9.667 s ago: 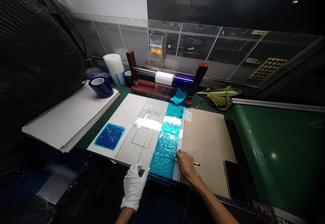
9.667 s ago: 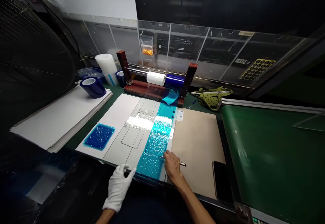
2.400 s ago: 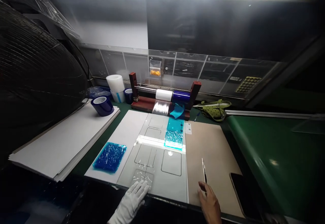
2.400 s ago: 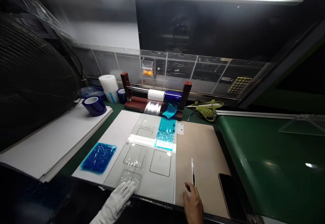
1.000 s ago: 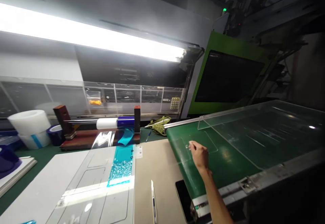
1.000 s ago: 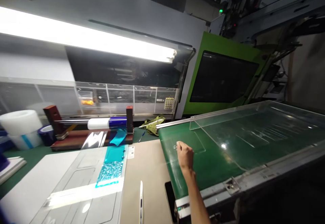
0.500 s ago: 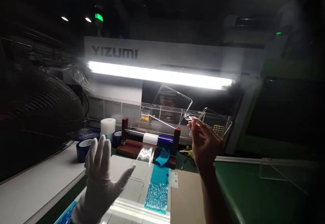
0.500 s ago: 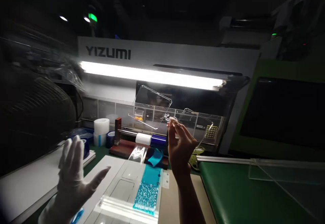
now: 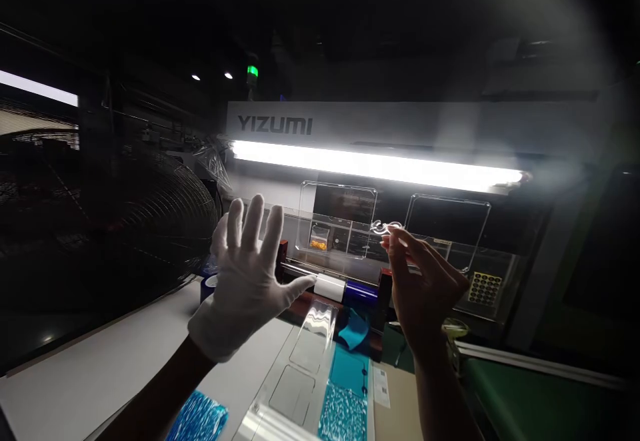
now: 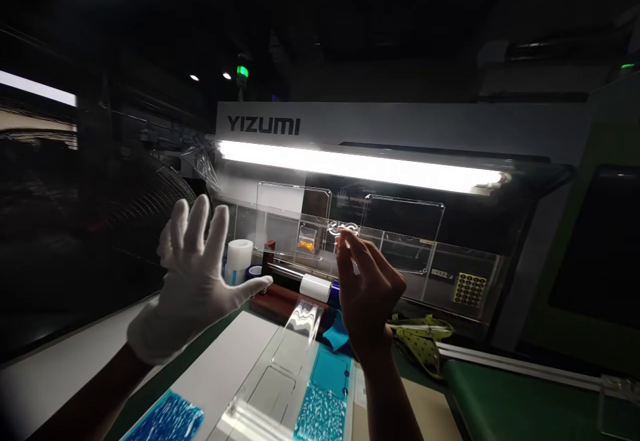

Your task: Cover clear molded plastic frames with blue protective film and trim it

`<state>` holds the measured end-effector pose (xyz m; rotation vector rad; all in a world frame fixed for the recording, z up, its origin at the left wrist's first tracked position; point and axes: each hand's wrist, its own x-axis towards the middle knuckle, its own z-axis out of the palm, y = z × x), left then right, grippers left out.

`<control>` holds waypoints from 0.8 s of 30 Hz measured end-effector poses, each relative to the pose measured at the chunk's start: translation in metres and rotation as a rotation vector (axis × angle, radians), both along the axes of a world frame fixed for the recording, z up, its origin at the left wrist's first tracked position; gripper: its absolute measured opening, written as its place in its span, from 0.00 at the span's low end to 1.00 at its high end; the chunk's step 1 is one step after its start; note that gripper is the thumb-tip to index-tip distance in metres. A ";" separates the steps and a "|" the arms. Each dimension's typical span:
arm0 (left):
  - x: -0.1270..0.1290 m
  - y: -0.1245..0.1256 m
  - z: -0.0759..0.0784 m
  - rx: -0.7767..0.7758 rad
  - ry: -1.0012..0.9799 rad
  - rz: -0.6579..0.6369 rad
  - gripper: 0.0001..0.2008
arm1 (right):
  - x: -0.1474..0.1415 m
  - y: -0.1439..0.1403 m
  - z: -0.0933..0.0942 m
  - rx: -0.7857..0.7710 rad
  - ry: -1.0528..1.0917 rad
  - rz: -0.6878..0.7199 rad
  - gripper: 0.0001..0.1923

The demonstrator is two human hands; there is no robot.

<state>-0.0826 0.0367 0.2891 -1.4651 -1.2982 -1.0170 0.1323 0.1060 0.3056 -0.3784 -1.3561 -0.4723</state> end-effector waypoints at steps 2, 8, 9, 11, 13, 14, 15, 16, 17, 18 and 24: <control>0.002 0.004 0.012 -0.015 0.036 0.014 0.59 | -0.002 -0.003 0.001 0.021 -0.033 -0.009 0.08; 0.020 0.017 0.038 -0.034 0.139 -0.073 0.57 | -0.011 -0.008 0.003 0.046 -0.166 -0.042 0.08; 0.022 0.020 0.039 -0.028 0.154 -0.078 0.56 | -0.013 -0.009 0.003 0.043 -0.194 -0.041 0.08; 0.022 0.024 0.039 -0.043 0.166 -0.062 0.54 | -0.015 -0.011 0.002 0.020 -0.246 -0.021 0.10; 0.016 0.029 0.036 -0.051 0.152 -0.045 0.52 | -0.011 -0.016 -0.001 0.002 -0.261 -0.007 0.13; 0.011 0.032 0.034 -0.047 0.142 -0.042 0.52 | -0.006 -0.018 -0.003 -0.003 -0.234 -0.012 0.15; 0.005 0.035 0.032 -0.026 0.136 -0.046 0.52 | 0.000 -0.021 -0.005 -0.007 -0.171 -0.024 0.18; -0.002 0.038 0.029 0.004 0.131 -0.052 0.53 | 0.007 -0.022 -0.006 -0.019 -0.082 -0.040 0.21; -0.009 0.042 0.027 0.033 0.128 -0.057 0.55 | 0.014 -0.022 -0.008 -0.048 0.019 -0.058 0.25; -0.016 0.045 0.025 0.056 0.126 -0.060 0.56 | 0.021 -0.021 -0.009 -0.091 0.113 -0.069 0.29; -0.039 0.057 0.026 0.059 0.095 -0.085 0.59 | 0.035 0.008 -0.002 -0.453 0.100 0.111 0.40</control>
